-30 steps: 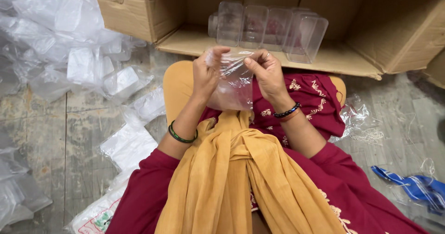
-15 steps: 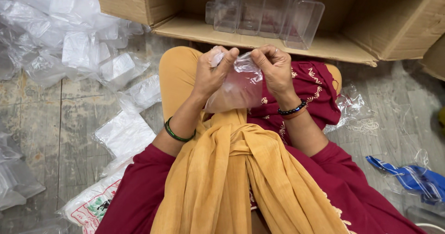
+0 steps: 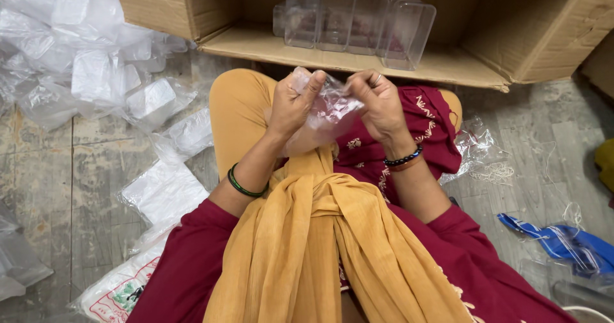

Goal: The person sits on the floor in front of an open cardboard box and packs clear plastic containers. They take each container, slip it into a clear plastic bag, twist the bag closed, and place the bagged container into the box, repeating this for multiple containers.

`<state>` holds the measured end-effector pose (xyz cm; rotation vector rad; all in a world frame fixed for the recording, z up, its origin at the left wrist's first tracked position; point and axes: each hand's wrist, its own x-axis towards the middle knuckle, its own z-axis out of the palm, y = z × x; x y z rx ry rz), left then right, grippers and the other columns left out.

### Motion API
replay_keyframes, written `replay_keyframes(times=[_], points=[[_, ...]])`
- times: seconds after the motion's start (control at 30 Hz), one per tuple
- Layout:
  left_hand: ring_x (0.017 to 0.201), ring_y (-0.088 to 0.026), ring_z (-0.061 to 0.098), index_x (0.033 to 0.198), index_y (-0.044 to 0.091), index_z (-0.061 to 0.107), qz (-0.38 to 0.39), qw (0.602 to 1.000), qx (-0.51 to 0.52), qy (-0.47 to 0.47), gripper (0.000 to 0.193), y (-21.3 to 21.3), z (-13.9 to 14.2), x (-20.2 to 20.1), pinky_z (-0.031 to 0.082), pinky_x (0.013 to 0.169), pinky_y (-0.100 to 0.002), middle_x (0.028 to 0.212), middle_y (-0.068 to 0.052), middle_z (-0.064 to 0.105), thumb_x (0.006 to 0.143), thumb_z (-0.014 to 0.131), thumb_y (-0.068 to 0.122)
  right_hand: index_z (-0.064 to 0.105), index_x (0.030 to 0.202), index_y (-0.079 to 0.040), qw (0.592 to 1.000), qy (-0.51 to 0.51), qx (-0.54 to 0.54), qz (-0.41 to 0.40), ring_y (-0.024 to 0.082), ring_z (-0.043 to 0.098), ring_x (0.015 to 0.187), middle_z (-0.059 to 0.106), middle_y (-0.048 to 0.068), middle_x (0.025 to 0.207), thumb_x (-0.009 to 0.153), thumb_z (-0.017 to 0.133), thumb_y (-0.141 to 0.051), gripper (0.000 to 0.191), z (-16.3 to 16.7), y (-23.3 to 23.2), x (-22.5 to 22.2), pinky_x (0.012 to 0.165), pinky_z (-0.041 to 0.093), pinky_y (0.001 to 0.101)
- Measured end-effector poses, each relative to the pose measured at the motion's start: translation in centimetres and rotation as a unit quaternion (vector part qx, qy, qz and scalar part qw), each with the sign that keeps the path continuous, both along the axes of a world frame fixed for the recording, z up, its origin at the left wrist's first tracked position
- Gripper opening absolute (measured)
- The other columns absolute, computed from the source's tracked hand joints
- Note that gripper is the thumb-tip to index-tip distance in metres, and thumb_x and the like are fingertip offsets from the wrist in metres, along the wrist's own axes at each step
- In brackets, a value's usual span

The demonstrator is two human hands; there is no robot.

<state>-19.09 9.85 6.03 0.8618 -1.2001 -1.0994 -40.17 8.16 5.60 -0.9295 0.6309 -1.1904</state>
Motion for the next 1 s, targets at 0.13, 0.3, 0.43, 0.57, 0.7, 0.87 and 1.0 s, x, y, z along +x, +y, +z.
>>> replay_keyframes(times=[0.13, 0.3, 0.43, 0.57, 0.7, 0.87, 1.0], points=[[0.068, -0.004, 0.044, 0.083, 0.004, 0.060, 0.019, 0.998, -0.046, -0.044, 0.037, -1.0, -0.6, -0.6, 0.039, 0.059, -0.026, 0.072, 0.006, 0.052, 0.109, 0.066, 0.030, 0.064, 0.107, -0.004, 0.989, 0.070, -0.126, 0.023, 0.010, 0.060, 0.089, 0.069, 0.005, 0.104, 0.110, 0.067, -0.014, 0.011, 0.4, -0.4, -1.1, 0.083, 0.051, 0.0262], [0.071, -0.004, 0.055, 0.095, 0.001, 0.069, -0.048, 0.997, -0.023, -0.047, 0.033, -2.2, -1.2, -2.0, 0.047, 0.063, -0.026, 0.079, 0.003, 0.064, 0.109, 0.061, 0.030, 0.061, 0.104, -0.006, 0.998, -0.029, -0.027, 0.056, 0.007, 0.059, 0.067, 0.073, 0.005, 0.089, 0.111, 0.060, -0.020, 0.015, -0.9, -1.3, -0.6, 0.060, 0.048, 0.0212], [0.056, -0.002, 0.053, 0.100, 0.004, 0.071, -0.333, 0.914, 0.177, 0.150, 0.038, -1.9, -0.5, 0.2, 0.042, 0.051, -0.018, 0.082, -0.002, 0.072, 0.104, 0.056, 0.039, 0.061, 0.109, -0.005, 0.994, -0.064, 0.078, 0.032, 0.005, 0.059, 0.071, 0.066, -0.003, 0.085, 0.111, 0.067, -0.014, 0.012, -0.9, -0.4, -4.1, 0.062, 0.048, 0.0213], [0.051, -0.001, 0.044, 0.105, 0.001, 0.070, -0.541, 0.822, 0.089, 0.152, 0.029, -6.4, 0.8, 1.2, 0.032, 0.047, -0.014, 0.073, 0.005, 0.059, 0.108, 0.068, 0.031, 0.065, 0.122, -0.001, 0.986, 0.150, 0.005, 0.074, 0.007, 0.063, 0.074, 0.069, 0.001, 0.087, 0.094, 0.074, -0.008, 0.031, 1.3, -0.5, -11.0, 0.067, 0.050, 0.0213], [0.058, -0.005, 0.051, 0.110, 0.008, 0.064, -0.273, 0.958, 0.065, -0.052, 0.027, -16.3, 0.1, -7.2, 0.039, 0.049, -0.021, 0.080, 0.002, 0.064, 0.092, 0.070, 0.028, 0.073, 0.106, 0.000, 0.837, 0.438, -0.169, -0.281, 0.008, 0.061, 0.068, 0.072, 0.004, 0.082, 0.104, 0.069, -0.013, 0.014, 0.9, -7.7, -13.0, 0.059, 0.047, 0.0238], [0.081, -0.007, 0.059, 0.114, 0.007, 0.066, -0.182, 0.980, 0.042, 0.074, 0.027, -18.7, -2.6, -14.7, 0.046, 0.071, -0.023, 0.096, 0.004, 0.068, 0.098, 0.066, 0.029, 0.061, 0.078, -0.004, 0.794, 0.449, -0.092, -0.400, 0.006, 0.045, 0.063, 0.057, -0.003, 0.069, 0.103, 0.071, -0.026, 0.034, -2.3, -15.1, -11.1, 0.052, 0.039, 0.0273], [0.100, -0.008, 0.065, 0.118, 0.007, 0.067, -0.056, 0.998, 0.021, 0.022, 0.029, -14.3, -4.1, -10.1, 0.051, 0.088, -0.024, 0.109, 0.005, 0.071, 0.103, 0.062, 0.031, 0.054, 0.071, -0.007, 0.873, 0.324, -0.125, -0.343, 0.004, 0.041, 0.065, 0.051, -0.009, 0.068, 0.107, 0.069, -0.035, 0.048, -4.7, -10.9, -8.6, 0.053, 0.037, 0.0269]])
